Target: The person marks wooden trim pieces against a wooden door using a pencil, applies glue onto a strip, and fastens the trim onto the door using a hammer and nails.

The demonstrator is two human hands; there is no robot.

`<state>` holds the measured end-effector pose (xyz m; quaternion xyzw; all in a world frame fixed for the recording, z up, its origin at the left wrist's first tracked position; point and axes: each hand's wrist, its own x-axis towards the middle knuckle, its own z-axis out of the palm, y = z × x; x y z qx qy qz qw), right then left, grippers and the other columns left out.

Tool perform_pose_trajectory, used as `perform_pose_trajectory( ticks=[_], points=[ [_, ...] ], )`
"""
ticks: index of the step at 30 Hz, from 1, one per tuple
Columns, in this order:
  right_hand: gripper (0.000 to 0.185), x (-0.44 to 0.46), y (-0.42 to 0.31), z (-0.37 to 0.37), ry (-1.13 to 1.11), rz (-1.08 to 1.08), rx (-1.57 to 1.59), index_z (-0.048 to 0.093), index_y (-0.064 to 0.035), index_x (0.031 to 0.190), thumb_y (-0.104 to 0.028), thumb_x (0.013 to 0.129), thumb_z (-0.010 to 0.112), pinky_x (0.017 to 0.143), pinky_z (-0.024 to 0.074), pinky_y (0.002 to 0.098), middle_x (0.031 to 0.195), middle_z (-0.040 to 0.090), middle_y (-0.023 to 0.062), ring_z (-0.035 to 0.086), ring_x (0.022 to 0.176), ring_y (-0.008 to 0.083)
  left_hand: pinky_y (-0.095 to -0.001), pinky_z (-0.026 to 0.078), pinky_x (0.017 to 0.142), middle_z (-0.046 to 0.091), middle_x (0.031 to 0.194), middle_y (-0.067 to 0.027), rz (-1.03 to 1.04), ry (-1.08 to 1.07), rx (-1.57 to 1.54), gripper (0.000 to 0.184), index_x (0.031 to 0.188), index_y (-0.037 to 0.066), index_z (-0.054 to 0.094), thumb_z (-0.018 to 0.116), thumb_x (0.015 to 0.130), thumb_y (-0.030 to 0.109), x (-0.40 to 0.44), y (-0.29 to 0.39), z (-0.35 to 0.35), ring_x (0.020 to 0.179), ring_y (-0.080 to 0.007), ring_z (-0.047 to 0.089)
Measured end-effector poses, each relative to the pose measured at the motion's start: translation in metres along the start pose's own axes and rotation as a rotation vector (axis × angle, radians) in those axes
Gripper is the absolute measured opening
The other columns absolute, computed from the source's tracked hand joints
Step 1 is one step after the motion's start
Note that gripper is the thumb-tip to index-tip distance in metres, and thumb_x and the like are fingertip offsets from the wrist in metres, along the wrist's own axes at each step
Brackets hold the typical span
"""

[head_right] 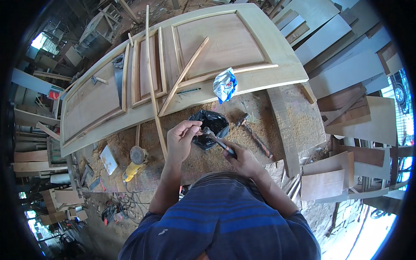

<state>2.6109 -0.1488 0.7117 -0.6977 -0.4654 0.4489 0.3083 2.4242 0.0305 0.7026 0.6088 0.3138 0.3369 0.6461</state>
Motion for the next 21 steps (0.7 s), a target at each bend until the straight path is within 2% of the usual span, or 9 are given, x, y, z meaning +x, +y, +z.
perform_pose_trajectory(
  ticks=[8, 11, 15, 18, 21],
  points=[
    [0.054, -0.001, -0.003, -0.003, -0.007, -0.048, 0.004, 0.05, -0.0169, 0.164, -0.035, 0.114, 0.058, 0.097, 0.0543, 0.0471, 0.12, 0.072, 0.0271, 0.072, 0.112, 0.0409, -0.028, 0.06, 0.089, 0.077, 0.109, -0.0099, 0.022, -0.027, 0.132, 0.017, 0.119, -0.003, 0.078, 0.07, 0.105, 0.003, 0.001, 0.013, 0.003, 0.098, -0.0146, 0.075],
    [0.054, -0.001, 0.003, -0.002, -0.009, -0.075, -0.012, 0.049, -0.018, 0.165, -0.033, 0.114, 0.058, 0.096, 0.0541, 0.0469, 0.117, 0.072, 0.0262, 0.072, 0.111, 0.0397, -0.0278, 0.059, 0.088, 0.078, 0.108, -0.0098, 0.038, -0.049, 0.157, 0.017, 0.119, -0.002, 0.078, 0.07, 0.105, 0.003, 0.002, 0.016, 0.003, 0.097, -0.0145, 0.075],
    [0.056, -0.001, 0.003, -0.001, -0.001, -0.088, 0.016, 0.048, -0.019, 0.166, -0.032, 0.113, 0.06, 0.092, 0.0545, 0.0466, 0.109, 0.07, 0.0234, 0.071, 0.1, 0.0379, -0.0279, 0.059, 0.088, 0.078, 0.107, -0.009, 0.055, -0.084, 0.237, 0.017, 0.118, -0.001, 0.079, 0.07, 0.105, 0.003, 0.003, 0.019, 0.001, 0.096, -0.0144, 0.075],
    [0.056, -0.001, 0.002, -0.001, 0.01, -0.081, 0.015, 0.049, -0.0194, 0.166, -0.031, 0.113, 0.061, 0.089, 0.0546, 0.0466, 0.106, 0.069, 0.022, 0.071, 0.096, 0.0368, -0.0312, 0.063, 0.093, 0.078, 0.115, -0.0117, 0.035, -0.096, 0.232, 0.018, 0.12, -0.004, 0.077, 0.069, 0.106, 0.005, 0.003, 0.018, 0.0, 0.103, -0.017, 0.076],
    [0.055, -0.002, -0.003, -0.003, 0.015, -0.063, -0.023, 0.05, -0.0198, 0.165, -0.03, 0.112, 0.062, 0.088, 0.0546, 0.0468, 0.106, 0.068, 0.0214, 0.071, 0.095, 0.0368, -0.0306, 0.063, 0.092, 0.078, 0.114, -0.0118, 0.028, -0.074, 0.181, 0.018, 0.12, -0.005, 0.077, 0.069, 0.106, 0.004, 0.003, 0.02, 0.002, 0.102, -0.0171, 0.076]
  ],
)
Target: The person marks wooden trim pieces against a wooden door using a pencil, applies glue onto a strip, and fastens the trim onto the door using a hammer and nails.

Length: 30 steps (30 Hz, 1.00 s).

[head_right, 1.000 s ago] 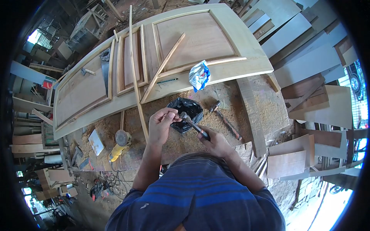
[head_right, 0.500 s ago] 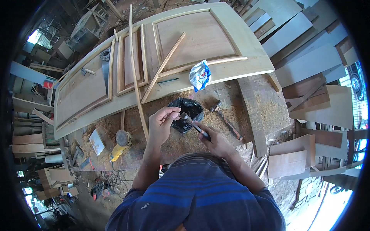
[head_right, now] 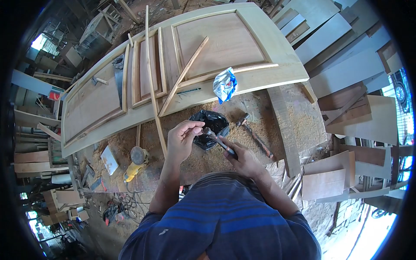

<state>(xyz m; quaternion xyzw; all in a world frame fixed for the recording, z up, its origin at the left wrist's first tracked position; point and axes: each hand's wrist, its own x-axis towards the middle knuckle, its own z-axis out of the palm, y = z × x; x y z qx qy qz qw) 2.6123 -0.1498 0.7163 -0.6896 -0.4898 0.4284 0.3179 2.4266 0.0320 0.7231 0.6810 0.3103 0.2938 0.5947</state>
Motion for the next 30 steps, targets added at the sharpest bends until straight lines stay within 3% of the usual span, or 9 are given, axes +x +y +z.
perform_pose_trajectory(
  ticks=[5, 8, 11, 14, 17, 20, 23, 30],
  points=[
    [0.057, 0.002, 0.011, 0.006, 0.04, -0.047, -0.014, 0.049, -0.0195, 0.166, -0.029, 0.112, 0.063, 0.086, 0.0545, 0.0471, 0.107, 0.068, 0.0215, 0.07, 0.093, 0.038, -0.0299, 0.062, 0.091, 0.078, 0.112, -0.0114, 0.002, 0.012, 0.001, 0.018, 0.119, -0.005, 0.077, 0.069, 0.106, 0.005, 0.0, -0.002, 0.0, 0.1, -0.016, 0.076],
    [0.045, 0.005, 0.02, 0.016, 0.197, -0.213, -0.006, 0.062, -0.0124, 0.153, -0.029, 0.111, 0.063, 0.083, 0.0547, 0.0473, 0.106, 0.069, 0.0216, 0.07, 0.091, 0.0394, -0.0285, 0.06, 0.088, 0.078, 0.11, -0.0106, 0.017, 0.036, 0.024, 0.017, 0.119, -0.004, 0.077, 0.07, 0.106, 0.005, 0.0, -0.003, 0.001, 0.096, -0.0141, 0.074],
    [0.031, 0.006, 0.031, 0.014, 0.054, -0.016, -0.045, 0.071, -0.0057, 0.129, -0.031, 0.112, 0.065, 0.078, 0.052, 0.0413, 0.092, 0.065, 0.0141, 0.065, 0.084, 0.0238, -0.0272, 0.057, 0.085, 0.077, 0.107, -0.0096, 0.045, 0.05, 0.001, 0.016, 0.117, -0.003, 0.078, 0.069, 0.106, 0.004, -0.001, -0.003, 0.005, 0.093, -0.0133, 0.073],
    [0.035, 0.008, 0.026, 0.015, -0.024, 0.155, 0.054, 0.066, -0.0021, 0.102, -0.035, 0.112, 0.064, 0.072, 0.0504, 0.0418, 0.079, 0.062, 0.0119, 0.061, 0.074, 0.0242, -0.0266, 0.056, 0.084, 0.077, 0.105, -0.0091, 0.057, 0.038, 0.03, 0.015, 0.116, -0.002, 0.079, 0.069, 0.105, 0.002, -0.003, 0.003, 0.009, 0.093, -0.0132, 0.072],
    [0.039, 0.011, 0.057, 0.032, -0.044, 0.195, 0.237, 0.064, -0.0038, 0.094, -0.04, 0.109, 0.069, 0.069, 0.0479, 0.0397, 0.073, 0.058, 0.0084, 0.054, 0.07, 0.018, -0.0264, 0.056, 0.084, 0.077, 0.103, -0.0091, 0.044, 0.058, 0.049, 0.015, 0.115, -0.002, 0.079, 0.07, 0.103, 0.0, -0.003, 0.003, 0.012, 0.093, -0.0136, 0.073],
    [0.043, 0.009, 0.04, 0.025, -0.079, 0.205, 0.097, 0.065, -0.0044, 0.089, -0.043, 0.102, 0.078, 0.068, 0.048, 0.04, 0.072, 0.059, 0.0082, 0.055, 0.068, 0.0175, -0.0267, 0.057, 0.084, 0.077, 0.102, -0.0096, 0.049, 0.078, -0.012, 0.014, 0.113, -0.002, 0.079, 0.071, 0.102, -0.001, -0.004, -0.004, 0.013, 0.093, -0.0144, 0.074],
    [0.047, 0.013, 0.049, 0.027, -0.068, 0.249, -0.004, 0.066, -0.0044, 0.085, -0.046, 0.095, 0.085, 0.067, 0.049, 0.0412, 0.07, 0.06, 0.0087, 0.057, 0.067, 0.0182, -0.0273, 0.057, 0.087, 0.076, 0.107, -0.0099, 0.043, 0.042, -0.012, 0.014, 0.115, -0.004, 0.078, 0.07, 0.103, 0.0, -0.005, -0.001, 0.016, 0.097, -0.0147, 0.073],
    [0.047, 0.014, 0.044, 0.037, 0.02, 0.334, 0.04, 0.067, -0.0025, 0.082, -0.045, 0.095, 0.083, 0.069, 0.0523, 0.0451, 0.068, 0.063, 0.0147, 0.062, 0.064, 0.027, -0.028, 0.058, 0.092, 0.075, 0.111, -0.0111, 0.058, -0.003, 0.057, 0.016, 0.119, -0.006, 0.077, 0.069, 0.105, 0.0, -0.004, 0.002, 0.018, 0.101, -0.0158, 0.074]
  ],
)
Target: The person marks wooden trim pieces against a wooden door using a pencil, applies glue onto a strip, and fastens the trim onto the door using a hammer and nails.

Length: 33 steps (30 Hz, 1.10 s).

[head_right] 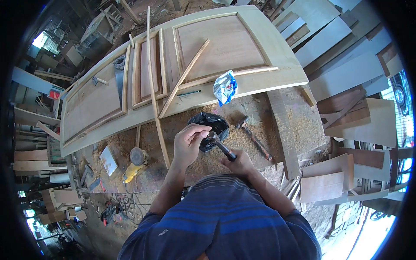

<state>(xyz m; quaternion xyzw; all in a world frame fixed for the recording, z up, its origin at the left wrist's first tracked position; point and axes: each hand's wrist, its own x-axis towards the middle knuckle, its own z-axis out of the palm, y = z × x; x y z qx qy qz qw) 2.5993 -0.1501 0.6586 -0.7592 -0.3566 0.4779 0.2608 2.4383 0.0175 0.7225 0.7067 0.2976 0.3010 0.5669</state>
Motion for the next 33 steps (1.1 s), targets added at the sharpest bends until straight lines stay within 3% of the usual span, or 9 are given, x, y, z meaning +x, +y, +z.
perform_pose_trajectory(
  ticks=[8, 15, 20, 24, 25, 27, 30, 31, 33],
  points=[
    [0.028, 0.006, 0.014, 0.008, 0.098, -0.061, 0.006, 0.074, -0.0017, 0.089, -0.029, 0.092, 0.076, 0.07, 0.0544, 0.0494, 0.071, 0.066, 0.0239, 0.069, 0.066, 0.0367, -0.0249, 0.057, 0.09, 0.078, 0.108, -0.0072, -0.146, 0.084, -0.174, 0.018, 0.12, -0.004, 0.077, 0.073, 0.104, 0.004, -0.004, -0.019, 0.007, 0.098, -0.0101, 0.072],
    [0.028, 0.02, 0.029, 0.014, 0.084, 0.049, -0.074, 0.075, -0.0012, 0.088, -0.029, 0.088, 0.073, 0.075, 0.0571, 0.0519, 0.074, 0.069, 0.0262, 0.074, 0.073, 0.0419, -0.0265, 0.061, 0.087, 0.078, 0.105, -0.0085, -0.248, 0.114, -0.13, 0.015, 0.116, -0.005, 0.077, 0.074, 0.104, 0.004, 0.0, -0.049, 0.01, 0.094, -0.0111, 0.073],
    [0.028, 0.024, 0.039, 0.013, 0.184, 0.026, -0.089, 0.075, -0.0034, 0.092, -0.031, 0.088, 0.072, 0.082, 0.0572, 0.0559, 0.082, 0.072, 0.029, 0.074, 0.085, 0.0474, -0.0332, 0.066, 0.087, 0.076, 0.101, -0.0093, -0.389, 0.126, -0.336, 0.03, 0.133, -0.004, 0.068, 0.073, 0.104, 0.003, 0.006, -0.074, 0.011, 0.089, -0.013, 0.073],
    [0.03, 0.038, 0.059, 0.002, 0.212, 0.04, -0.381, 0.072, -0.0053, 0.098, -0.035, 0.09, 0.073, 0.086, 0.0565, 0.0577, 0.092, 0.075, 0.0274, 0.074, 0.093, 0.0475, -0.0368, 0.067, 0.086, 0.073, 0.099, -0.0087, -0.471, 0.168, -0.466, 0.033, 0.134, -0.002, 0.061, 0.073, 0.104, 0.005, 0.007, -0.093, -0.001, 0.086, -0.0139, 0.072],
    [0.032, 0.038, 0.067, 0.003, 0.236, 0.03, -0.401, 0.072, -0.0055, 0.098, -0.036, 0.091, 0.073, 0.087, 0.056, 0.0582, 0.094, 0.075, 0.0271, 0.073, 0.094, 0.048, -0.0375, 0.067, 0.086, 0.073, 0.099, -0.0078, -0.45, 0.18, -0.47, 0.022, 0.122, 0.0, 0.064, 0.074, 0.104, 0.007, 0.006, -0.099, -0.005, 0.086, -0.014, 0.071],
    [0.035, 0.034, 0.079, 0.005, 0.274, 0.001, -0.447, 0.071, -0.0069, 0.104, -0.039, 0.091, 0.077, 0.086, 0.056, 0.0576, 0.097, 0.076, 0.0252, 0.073, 0.095, 0.0474, -0.0373, 0.066, 0.086, 0.073, 0.099, -0.0075, -0.456, 0.229, -0.507, 0.021, 0.121, 0.001, 0.065, 0.074, 0.104, 0.007, 0.004, -0.111, -0.013, 0.086, -0.0142, 0.071],
    [0.037, 0.038, 0.104, 0.009, 0.339, -0.101, -0.465, 0.069, -0.0084, 0.109, -0.033, 0.085, 0.083, 0.092, 0.0569, 0.0546, 0.103, 0.077, 0.0194, 0.073, 0.1, 0.0434, -0.0372, 0.066, 0.086, 0.074, 0.1, -0.0074, -0.457, 0.305, -0.527, 0.017, 0.119, 0.001, 0.066, 0.073, 0.105, 0.007, 0.0, -0.117, -0.026, 0.086, -0.0144, 0.072],
    [0.043, 0.037, 0.105, 0.008, 0.301, -0.083, -0.5, 0.069, -0.0077, 0.115, -0.028, 0.081, 0.087, 0.099, 0.0545, 0.0527, 0.114, 0.073, 0.0186, 0.069, 0.112, 0.0413, -0.0371, 0.066, 0.086, 0.074, 0.1, -0.0074, -0.456, 0.322, -0.528, 0.016, 0.118, 0.001, 0.066, 0.072, 0.105, 0.007, 0.0, -0.119, -0.029, 0.086, -0.0145, 0.072],
    [0.046, 0.036, 0.105, 0.003, 0.339, -0.277, -0.509, 0.07, -0.0059, 0.117, -0.029, 0.082, 0.089, 0.099, 0.0531, 0.0528, 0.114, 0.073, 0.0202, 0.067, 0.113, 0.043, -0.0368, 0.066, 0.088, 0.074, 0.102, -0.0078, -0.446, 0.347, -0.555, 0.015, 0.119, 0.001, 0.067, 0.071, 0.105, 0.006, -0.001, -0.123, -0.035, 0.089, -0.0151, 0.073]
  ],
)
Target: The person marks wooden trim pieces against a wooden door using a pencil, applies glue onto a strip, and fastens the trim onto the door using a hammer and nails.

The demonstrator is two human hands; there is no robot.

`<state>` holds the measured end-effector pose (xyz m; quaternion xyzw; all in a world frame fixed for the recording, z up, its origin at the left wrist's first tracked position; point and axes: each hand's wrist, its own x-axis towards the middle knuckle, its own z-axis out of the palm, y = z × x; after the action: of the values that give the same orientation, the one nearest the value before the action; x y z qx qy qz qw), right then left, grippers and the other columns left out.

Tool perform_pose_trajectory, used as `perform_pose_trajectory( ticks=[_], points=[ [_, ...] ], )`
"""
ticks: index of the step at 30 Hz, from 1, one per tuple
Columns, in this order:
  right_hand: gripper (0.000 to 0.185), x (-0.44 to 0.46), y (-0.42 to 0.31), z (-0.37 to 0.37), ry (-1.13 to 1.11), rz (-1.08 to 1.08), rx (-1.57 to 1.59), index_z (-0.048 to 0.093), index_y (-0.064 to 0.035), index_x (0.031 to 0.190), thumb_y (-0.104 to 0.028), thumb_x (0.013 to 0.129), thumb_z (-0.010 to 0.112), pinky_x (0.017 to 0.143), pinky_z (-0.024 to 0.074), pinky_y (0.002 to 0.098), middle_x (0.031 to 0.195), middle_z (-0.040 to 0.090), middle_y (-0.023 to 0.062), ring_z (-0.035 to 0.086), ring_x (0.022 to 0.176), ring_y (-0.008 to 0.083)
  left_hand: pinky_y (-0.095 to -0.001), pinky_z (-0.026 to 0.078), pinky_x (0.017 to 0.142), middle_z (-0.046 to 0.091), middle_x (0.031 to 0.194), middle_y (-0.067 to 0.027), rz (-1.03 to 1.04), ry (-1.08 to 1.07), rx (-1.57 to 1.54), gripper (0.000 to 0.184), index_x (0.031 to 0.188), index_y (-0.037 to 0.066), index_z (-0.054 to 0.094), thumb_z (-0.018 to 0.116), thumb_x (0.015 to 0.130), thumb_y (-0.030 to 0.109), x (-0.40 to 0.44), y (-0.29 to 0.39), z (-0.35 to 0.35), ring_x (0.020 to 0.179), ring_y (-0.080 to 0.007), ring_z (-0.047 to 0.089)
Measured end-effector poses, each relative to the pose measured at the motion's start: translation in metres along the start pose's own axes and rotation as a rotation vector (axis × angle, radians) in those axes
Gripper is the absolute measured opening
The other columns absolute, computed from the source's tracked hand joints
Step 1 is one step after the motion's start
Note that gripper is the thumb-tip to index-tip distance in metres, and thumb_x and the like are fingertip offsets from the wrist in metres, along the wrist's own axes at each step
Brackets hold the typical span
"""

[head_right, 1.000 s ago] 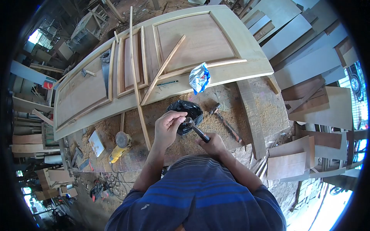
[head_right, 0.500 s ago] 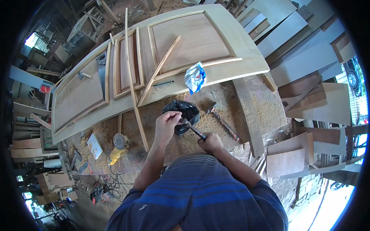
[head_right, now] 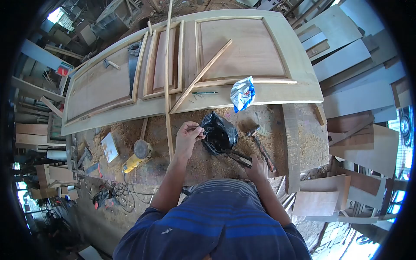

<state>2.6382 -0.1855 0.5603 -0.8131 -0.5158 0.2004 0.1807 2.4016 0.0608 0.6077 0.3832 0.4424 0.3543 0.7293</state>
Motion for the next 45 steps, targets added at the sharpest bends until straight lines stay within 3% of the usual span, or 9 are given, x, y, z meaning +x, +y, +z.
perform_pose_trajectory(
  ticks=[4, 11, 16, 19, 22, 25, 28, 31, 45],
  points=[
    [0.049, 0.018, -0.012, -0.025, 0.019, -0.164, 0.072, 0.071, -0.004, 0.12, -0.025, 0.081, 0.091, 0.105, 0.0493, 0.0525, 0.119, 0.07, 0.0199, 0.061, 0.12, 0.0432, -0.0355, 0.065, 0.091, 0.074, 0.107, -0.0087, -0.043, 0.044, -0.04, 0.017, 0.121, -0.001, 0.07, 0.069, 0.106, 0.004, 0.008, 0.001, -0.009, 0.094, -0.0163, 0.074],
    [0.042, 0.088, -0.004, -0.057, 0.136, 0.05, -0.004, 0.071, -0.0057, 0.122, -0.025, 0.088, 0.084, 0.105, 0.0504, 0.0527, 0.119, 0.071, 0.02, 0.063, 0.12, 0.0426, -0.0329, 0.064, 0.091, 0.075, 0.111, -0.0083, 0.029, 0.039, -0.056, 0.022, 0.124, -0.002, 0.072, 0.073, 0.104, 0.005, 0.027, 0.01, -0.012, 0.099, -0.0162, 0.074],
    [0.046, 0.1, 0.032, -0.047, -0.166, 0.197, -0.094, 0.069, -0.0042, 0.115, -0.031, 0.082, 0.088, 0.091, 0.0564, 0.0537, 0.105, 0.077, 0.0209, 0.074, 0.104, 0.0429, -0.0328, 0.06, 0.084, 0.077, 0.106, -0.0078, 0.142, 0.157, 0.339, 0.016, 0.113, 0.002, 0.076, 0.078, 0.1, 0.01, 0.046, 0.03, -0.015, 0.099, -0.019, 0.074],
    [0.045, 0.099, 0.04, -0.04, -0.182, 0.198, -0.101, 0.069, -0.0046, 0.115, -0.028, 0.081, 0.089, 0.09, 0.0569, 0.0526, 0.1, 0.077, 0.0203, 0.075, 0.101, 0.0423, -0.04, 0.059, 0.081, 0.076, 0.105, -0.0109, 0.708, 0.352, 1.079, 0.014, 0.106, 0.005, 0.077, 0.081, 0.094, 0.01, 0.06, 0.053, -0.015, 0.097, -0.0292, 0.073],
    [0.046, 0.103, 0.037, -0.04, -0.211, 0.247, -0.072, 0.069, -0.0054, 0.116, -0.026, 0.08, 0.089, 0.089, 0.0568, 0.0523, 0.1, 0.077, 0.0205, 0.075, 0.102, 0.0419, -0.0482, 0.058, 0.086, 0.074, 0.103, -0.0145, 1.0, 0.43, 1.281, 0.016, 0.101, 0.007, 0.073, 0.083, 0.088, 0.009, 0.092, 0.067, -0.019, 0.098, -0.0389, 0.071],
    [0.045, 0.106, 0.042, -0.039, -0.224, 0.234, -0.076, 0.069, -0.0056, 0.114, -0.025, 0.08, 0.09, 0.088, 0.0566, 0.0518, 0.098, 0.077, 0.0197, 0.075, 0.1, 0.0412, -0.0503, 0.056, 0.092, 0.074, 0.107, -0.0151, 0.714, 0.341, 1.225, 0.016, 0.096, 0.006, 0.066, 0.08, 0.088, 0.005, 0.12, 0.053, -0.032, 0.101, -0.0401, 0.07],
    [0.045, 0.107, 0.042, -0.041, -0.227, 0.232, -0.058, 0.068, -0.0055, 0.112, -0.025, 0.079, 0.091, 0.086, 0.0561, 0.0518, 0.095, 0.075, 0.0186, 0.074, 0.098, 0.041, -0.0523, 0.055, 0.092, 0.07, 0.105, -0.0163, 0.7, 0.303, 1.246, 0.017, 0.097, 0.006, 0.062, 0.077, 0.091, 0.006, 0.133, 0.041, -0.04, 0.103, -0.0402, 0.068],
    [0.045, 0.106, 0.04, -0.041, -0.229, 0.26, -0.024, 0.066, -0.0056, 0.111, -0.026, 0.079, 0.091, 0.085, 0.0556, 0.0523, 0.093, 0.074, 0.0176, 0.074, 0.096, 0.0406, -0.053, 0.055, 0.091, 0.068, 0.101, -0.0163, 0.944, 0.424, 1.248, 0.018, 0.097, 0.005, 0.061, 0.077, 0.09, 0.003, 0.133, 0.029, -0.04, 0.101, -0.0408, 0.067],
    [0.047, 0.109, 0.043, -0.04, -0.232, 0.244, 0.007, 0.066, -0.0055, 0.113, -0.025, 0.078, 0.091, 0.085, 0.0553, 0.051, 0.092, 0.074, 0.0177, 0.074, 0.094, 0.0402, -0.0499, 0.053, 0.083, 0.069, 0.093, -0.0156, 0.571, 0.56, 0.855, 0.015, 0.092, 0.001, 0.063, 0.077, 0.096, 0.006, 0.139, 0.037, -0.022, 0.093, -0.038, 0.068]
  ],
)
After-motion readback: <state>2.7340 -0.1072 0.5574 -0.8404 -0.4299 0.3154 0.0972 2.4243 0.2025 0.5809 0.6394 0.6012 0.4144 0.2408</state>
